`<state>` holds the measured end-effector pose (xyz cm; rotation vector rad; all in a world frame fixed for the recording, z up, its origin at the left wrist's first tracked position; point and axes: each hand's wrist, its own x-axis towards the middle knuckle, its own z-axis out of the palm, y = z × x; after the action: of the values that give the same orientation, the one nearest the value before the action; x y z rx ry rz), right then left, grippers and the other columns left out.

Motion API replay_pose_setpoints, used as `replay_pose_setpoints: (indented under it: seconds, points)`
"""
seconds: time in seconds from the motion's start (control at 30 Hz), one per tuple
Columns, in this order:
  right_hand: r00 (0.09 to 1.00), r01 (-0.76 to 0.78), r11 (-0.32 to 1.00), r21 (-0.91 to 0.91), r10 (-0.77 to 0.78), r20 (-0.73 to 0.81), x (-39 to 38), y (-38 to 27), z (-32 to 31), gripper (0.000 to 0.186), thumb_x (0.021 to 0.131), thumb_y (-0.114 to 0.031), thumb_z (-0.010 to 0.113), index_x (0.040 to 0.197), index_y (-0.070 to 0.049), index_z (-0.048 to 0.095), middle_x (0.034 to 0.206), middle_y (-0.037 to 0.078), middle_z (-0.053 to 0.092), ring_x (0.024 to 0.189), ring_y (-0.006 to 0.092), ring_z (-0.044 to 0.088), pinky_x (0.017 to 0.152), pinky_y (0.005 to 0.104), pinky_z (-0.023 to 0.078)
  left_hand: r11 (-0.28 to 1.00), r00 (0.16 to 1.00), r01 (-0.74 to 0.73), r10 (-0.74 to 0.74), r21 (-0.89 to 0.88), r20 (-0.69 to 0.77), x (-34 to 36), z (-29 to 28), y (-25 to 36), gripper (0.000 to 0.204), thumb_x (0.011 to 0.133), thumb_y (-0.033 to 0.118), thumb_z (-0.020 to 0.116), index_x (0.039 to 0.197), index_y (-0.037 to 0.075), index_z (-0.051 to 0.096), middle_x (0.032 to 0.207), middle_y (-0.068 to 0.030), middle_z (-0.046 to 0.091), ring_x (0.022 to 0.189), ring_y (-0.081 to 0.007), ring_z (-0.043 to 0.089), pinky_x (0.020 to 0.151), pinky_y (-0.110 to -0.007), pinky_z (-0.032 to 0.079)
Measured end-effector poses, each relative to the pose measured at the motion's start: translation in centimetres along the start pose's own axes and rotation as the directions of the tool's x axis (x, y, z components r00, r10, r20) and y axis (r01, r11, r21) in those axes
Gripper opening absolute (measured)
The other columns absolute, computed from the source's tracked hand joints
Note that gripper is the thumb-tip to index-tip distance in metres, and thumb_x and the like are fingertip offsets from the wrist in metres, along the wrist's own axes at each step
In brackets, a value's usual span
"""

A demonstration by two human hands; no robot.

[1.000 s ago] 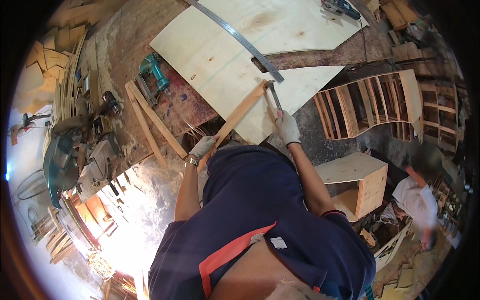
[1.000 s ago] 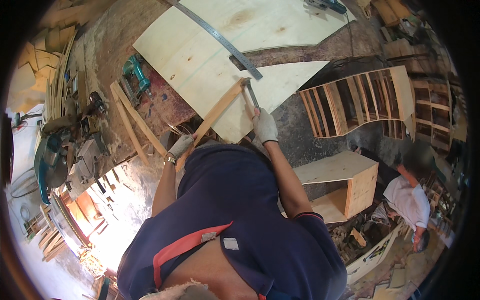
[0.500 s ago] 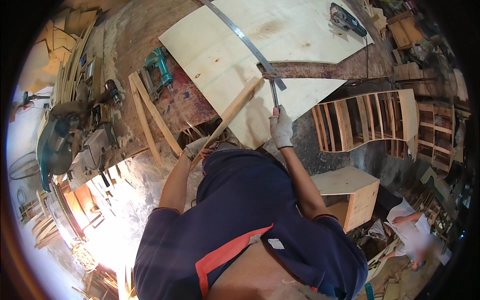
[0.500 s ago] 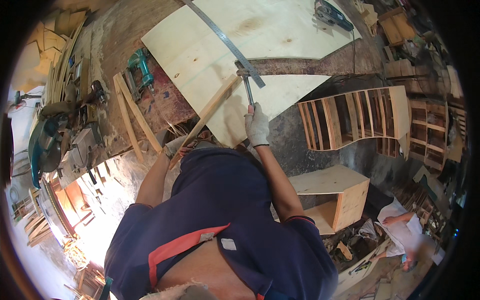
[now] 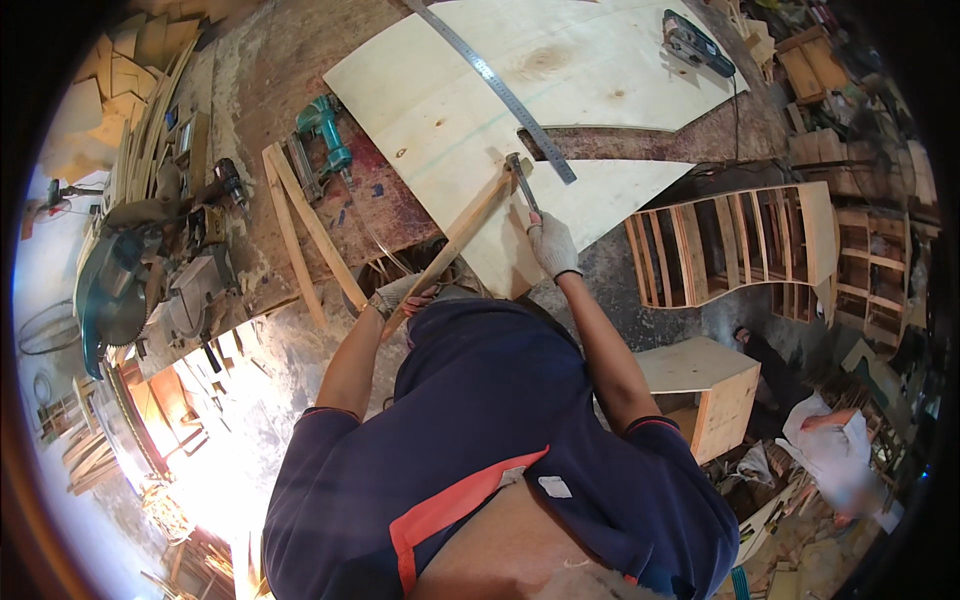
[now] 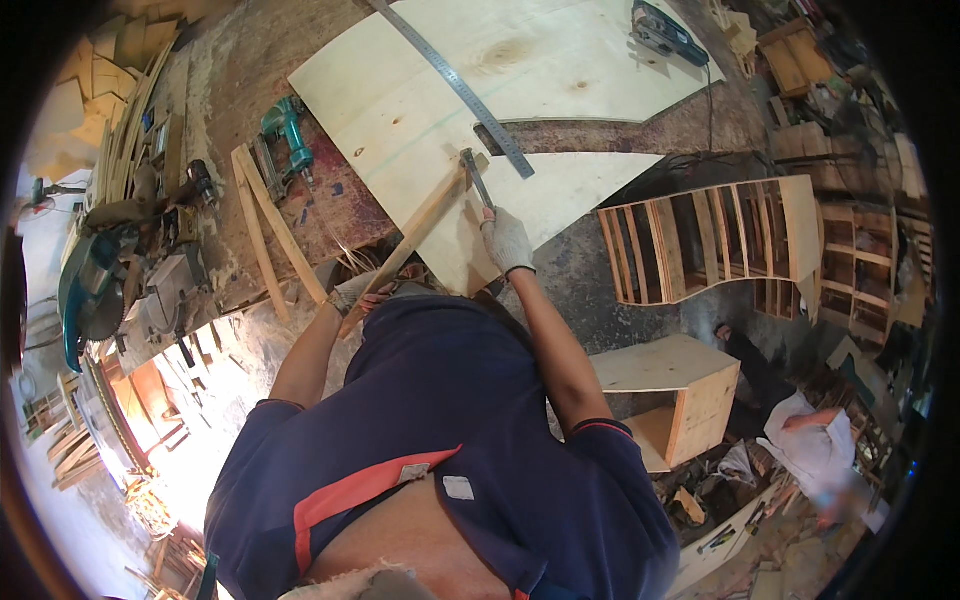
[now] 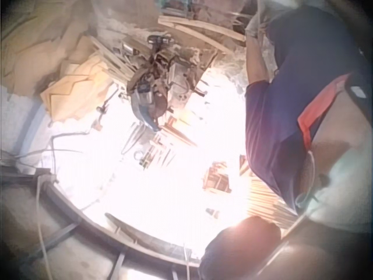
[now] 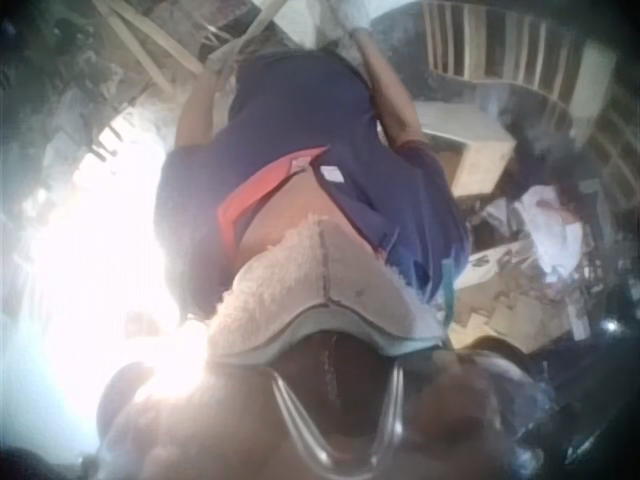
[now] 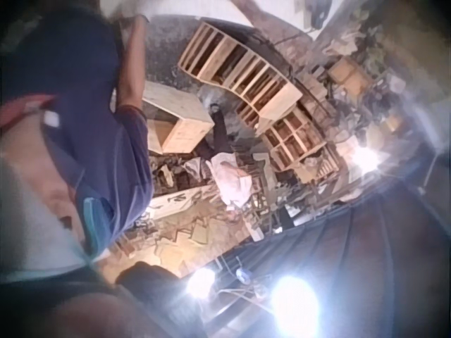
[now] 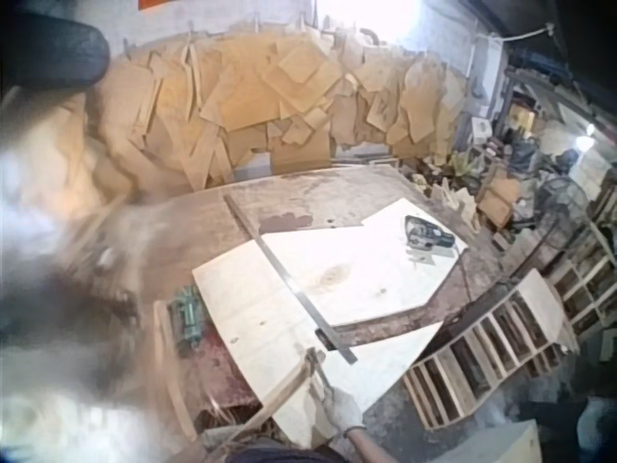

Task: The person cuts a wooden plank on a table saw, then moves to a miter saw to cut smaller pieces of wood. They use a hammer to tap a small wooden piece on a workbench. The person handles various wooden planks and tools throughout the process.

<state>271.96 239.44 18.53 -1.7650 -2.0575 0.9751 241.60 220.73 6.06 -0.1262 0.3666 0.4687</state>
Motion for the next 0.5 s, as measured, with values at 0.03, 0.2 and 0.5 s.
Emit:
replay_pose_setpoints:
  seconds: [0.03,0.2,0.5]
  points:
    - [0.997,-0.035,0.995,-0.088,0.040,0.062,0.1,0.0,0.0,0.043,0.106,-0.038,0.041,0.110,-0.002,0.064,0.088,0.027,0.068,0.086,0.0467,0.066,0.074,0.0523,0.050,0.999,0.993,0.003,0.002,0.040,-0.115,0.0,0.1,0.0,0.048,0.110,0.046,0.035,0.085,0.008,0.051,0.053,-0.0001,0.047,0.039,-0.0106,0.041,0.033,-0.025,0.033]
    - [0.988,-0.062,0.962,0.265,0.097,-0.120,-0.6,0.4,0.1,0.043,0.105,-0.039,0.042,0.107,-0.001,0.064,0.088,0.029,0.067,0.087,0.0493,0.064,0.075,0.0531,0.049,0.996,0.994,-0.069,0.073,0.062,-0.077,0.0,0.1,-0.6,0.047,0.110,0.045,0.037,0.085,0.008,0.052,0.052,-0.0003,0.046,0.037,-0.0103,0.040,0.031,-0.026,0.033]
    - [0.998,0.060,0.986,0.157,-0.062,0.009,-0.8,1.0,0.8,0.051,0.105,-0.045,0.042,0.097,0.001,0.063,0.077,0.025,0.064,0.075,0.0427,0.064,0.069,0.0484,0.047,0.980,0.939,-0.049,0.112,0.195,-0.326,-0.4,1.3,-0.2,0.045,0.111,0.042,0.037,0.087,0.007,0.052,0.051,0.0013,0.044,0.036,-0.0086,0.039,0.032,-0.023,0.033]
